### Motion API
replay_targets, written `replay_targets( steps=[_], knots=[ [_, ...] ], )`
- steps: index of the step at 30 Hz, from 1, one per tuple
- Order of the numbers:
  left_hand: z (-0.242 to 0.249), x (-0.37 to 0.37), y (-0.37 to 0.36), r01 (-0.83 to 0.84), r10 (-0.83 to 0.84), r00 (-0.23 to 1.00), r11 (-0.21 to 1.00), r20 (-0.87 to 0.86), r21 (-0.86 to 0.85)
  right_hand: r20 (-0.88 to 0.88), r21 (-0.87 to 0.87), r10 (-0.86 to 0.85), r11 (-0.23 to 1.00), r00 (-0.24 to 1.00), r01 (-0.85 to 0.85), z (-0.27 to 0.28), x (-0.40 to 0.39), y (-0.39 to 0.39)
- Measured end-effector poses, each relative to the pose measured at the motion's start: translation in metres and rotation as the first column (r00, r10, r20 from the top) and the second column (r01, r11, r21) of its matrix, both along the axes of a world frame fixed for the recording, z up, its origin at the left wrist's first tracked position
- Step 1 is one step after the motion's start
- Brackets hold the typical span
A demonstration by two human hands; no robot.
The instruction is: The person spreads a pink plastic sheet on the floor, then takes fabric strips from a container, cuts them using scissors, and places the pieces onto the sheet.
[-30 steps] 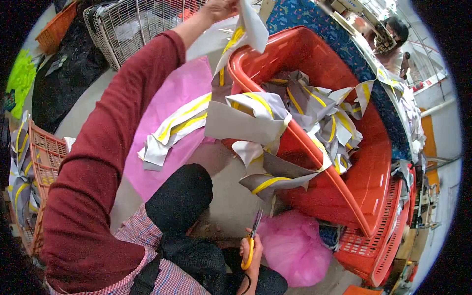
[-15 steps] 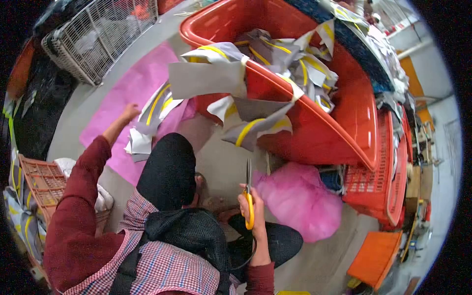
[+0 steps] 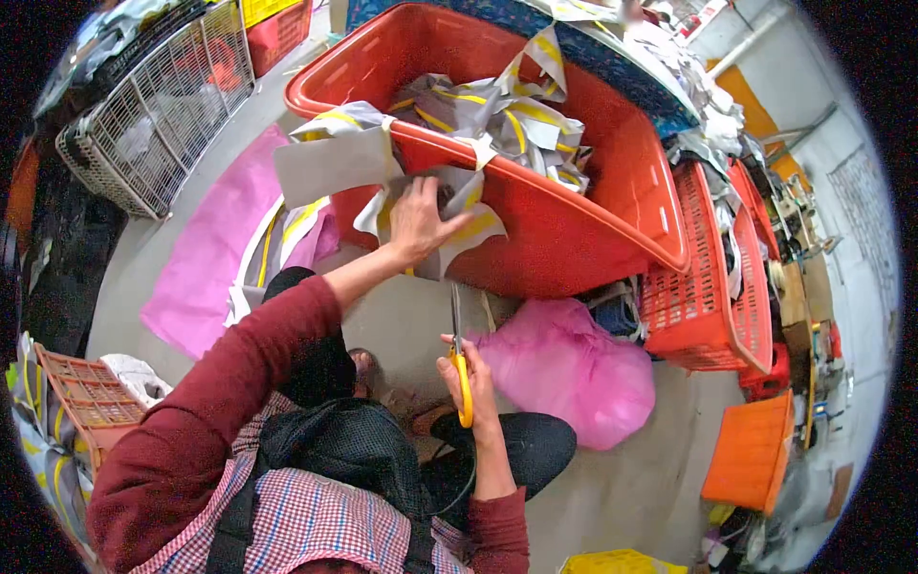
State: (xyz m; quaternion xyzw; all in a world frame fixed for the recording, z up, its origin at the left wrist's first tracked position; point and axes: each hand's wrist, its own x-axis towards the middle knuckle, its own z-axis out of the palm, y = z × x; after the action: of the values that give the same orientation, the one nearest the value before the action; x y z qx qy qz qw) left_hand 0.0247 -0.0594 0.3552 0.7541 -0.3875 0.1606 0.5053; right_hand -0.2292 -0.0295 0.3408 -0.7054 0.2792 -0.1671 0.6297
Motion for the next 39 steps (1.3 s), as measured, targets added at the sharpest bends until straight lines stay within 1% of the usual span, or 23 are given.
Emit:
replay_targets(
  steps=[1, 2, 4, 5, 7, 8, 10, 11, 12, 14, 17, 20, 21, 22, 25, 28, 29, 30, 32, 33, 34, 36, 39],
  knots=[
    [-0.007, 0.002, -0.013, -0.098, 0.102, 0.993, 0.993, -0.053, 0.072, 0.004, -0.022, -0.01, 1.0, 1.0, 0.01, 0.003, -0.003, -0.001],
    [-0.015, 0.006, -0.022, -0.087, 0.09, 0.995, 0.994, -0.043, 0.068, 0.015, -0.025, -0.022, 0.999, 1.0, 0.022, 0.006, -0.006, -0.002],
    [-0.028, 0.015, -0.023, 0.079, -0.071, 0.956, 0.997, -0.283, 0.015, 0.008, -0.006, -0.045, 0.999, 0.999, 0.045, 0.01, -0.013, -0.003],
    [-0.027, 0.018, -0.017, 0.088, -0.08, 0.96, 0.996, -0.267, 0.016, 0.025, -0.005, -0.054, 0.998, 0.998, 0.055, 0.011, -0.014, -0.004],
    [-0.021, 0.022, 0.002, 0.451, -0.359, 0.803, 0.888, -0.476, 0.092, 0.168, -0.165, -0.056, 0.983, 0.984, 0.084, 0.012, -0.014, -0.007],
    [-0.017, 0.022, 0.012, 0.455, -0.367, 0.811, 0.885, -0.456, 0.097, 0.19, -0.168, -0.063, 0.981, 0.98, 0.095, 0.014, -0.013, -0.01],
    [-0.009, 0.014, 0.035, 0.589, -0.611, 0.653, 0.781, -0.448, -0.207, 0.262, -0.265, -0.168, 0.934, 0.95, 0.238, 0.016, -0.011, -0.015],
    [0.013, 0.006, 0.053, 0.628, -0.636, 0.59, 0.749, -0.497, -0.213, 0.292, -0.37, -0.167, 0.888, 0.942, 0.273, 0.019, -0.009, -0.021],
    [0.036, -0.001, 0.071, 0.66, -0.653, 0.523, 0.717, -0.548, -0.225, 0.298, -0.365, -0.173, 0.888, 0.939, 0.28, 0.029, -0.003, -0.023],
    [0.047, 0.0, 0.087, 0.671, -0.627, 0.494, 0.715, -0.602, -0.195, 0.387, -0.457, -0.125, 0.834, 0.913, 0.308, 0.054, 0.013, -0.028],
    [0.065, -0.005, 0.11, 0.735, -0.668, 0.39, 0.64, -0.634, -0.222, 0.486, -0.313, -0.065, 0.918, 0.871, 0.243, 0.055, 0.055, -0.044],
    [0.087, -0.009, 0.131, 0.748, -0.624, 0.352, 0.635, -0.697, -0.191, 0.433, -0.243, 0.006, 0.964, 0.902, 0.11, 0.053, 0.084, -0.042],
    [0.086, -0.009, 0.134, 0.742, -0.652, 0.381, 0.638, -0.656, -0.203, 0.403, -0.039, 0.0, 0.999, 0.915, 0.017, 0.045, 0.094, -0.043],
    [0.084, -0.007, 0.136, 0.737, -0.648, 0.377, 0.643, -0.662, -0.21, 0.394, -0.037, 0.005, 0.999, 0.919, 0.011, 0.038, 0.096, -0.043],
    [0.068, 0.008, 0.142, 0.746, -0.617, 0.435, 0.655, -0.655, -0.122, 0.466, 0.232, 0.015, 0.963, 0.885, -0.139, 0.015, 0.099, -0.031],
    [0.039, 0.026, 0.144, 0.701, -0.617, 0.627, 0.713, -0.476, -0.001, 0.399, 0.268, -0.02, 0.959, 0.917, -0.096, 0.015, 0.092, -0.025],
    [0.039, 0.027, 0.147, 0.659, -0.54, 0.692, 0.744, -0.48, 0.113, 0.416, 0.277, -0.011, 0.954, 0.909, -0.115, 0.018, 0.09, -0.025],
    [0.04, 0.016, 0.149, 0.474, -0.434, 0.871, 0.865, -0.229, 0.164, 0.381, 0.241, -0.011, 0.967, 0.924, -0.088, 0.019, 0.09, -0.029],
    [0.046, -0.002, 0.151, 0.167, -0.172, 0.954, 0.985, 0.245, 0.04, 0.383, 0.302, -0.054, 0.951, 0.922, -0.069, 0.02, 0.087, -0.028],
    [0.041, -0.009, 0.155, 0.218, -0.206, 0.947, 0.976, 0.248, -0.02, 0.379, 0.304, -0.057, 0.95, 0.924, -0.067, 0.02, 0.086, -0.028],
    [0.034, -0.021, 0.163, 0.309, -0.312, 0.932, 0.95, 0.183, 0.045, 0.358, 0.301, -0.086, 0.953, 0.93, -0.028, 0.021, 0.084, -0.027],
    [0.022, -0.05, 0.169, 0.471, -0.463, 0.882, 0.865, -0.084, 0.175, 0.324, 0.302, -0.12, 0.953, 0.939, 0.018, 0.022, 0.078, -0.023],
    [0.009, -0.072, 0.155, 0.499, -0.46, 0.855, 0.855, -0.239, 0.141, 0.32, 0.306, -0.124, 0.952, 0.939, 0.022, 0.03, 0.077, -0.021]
  ],
)
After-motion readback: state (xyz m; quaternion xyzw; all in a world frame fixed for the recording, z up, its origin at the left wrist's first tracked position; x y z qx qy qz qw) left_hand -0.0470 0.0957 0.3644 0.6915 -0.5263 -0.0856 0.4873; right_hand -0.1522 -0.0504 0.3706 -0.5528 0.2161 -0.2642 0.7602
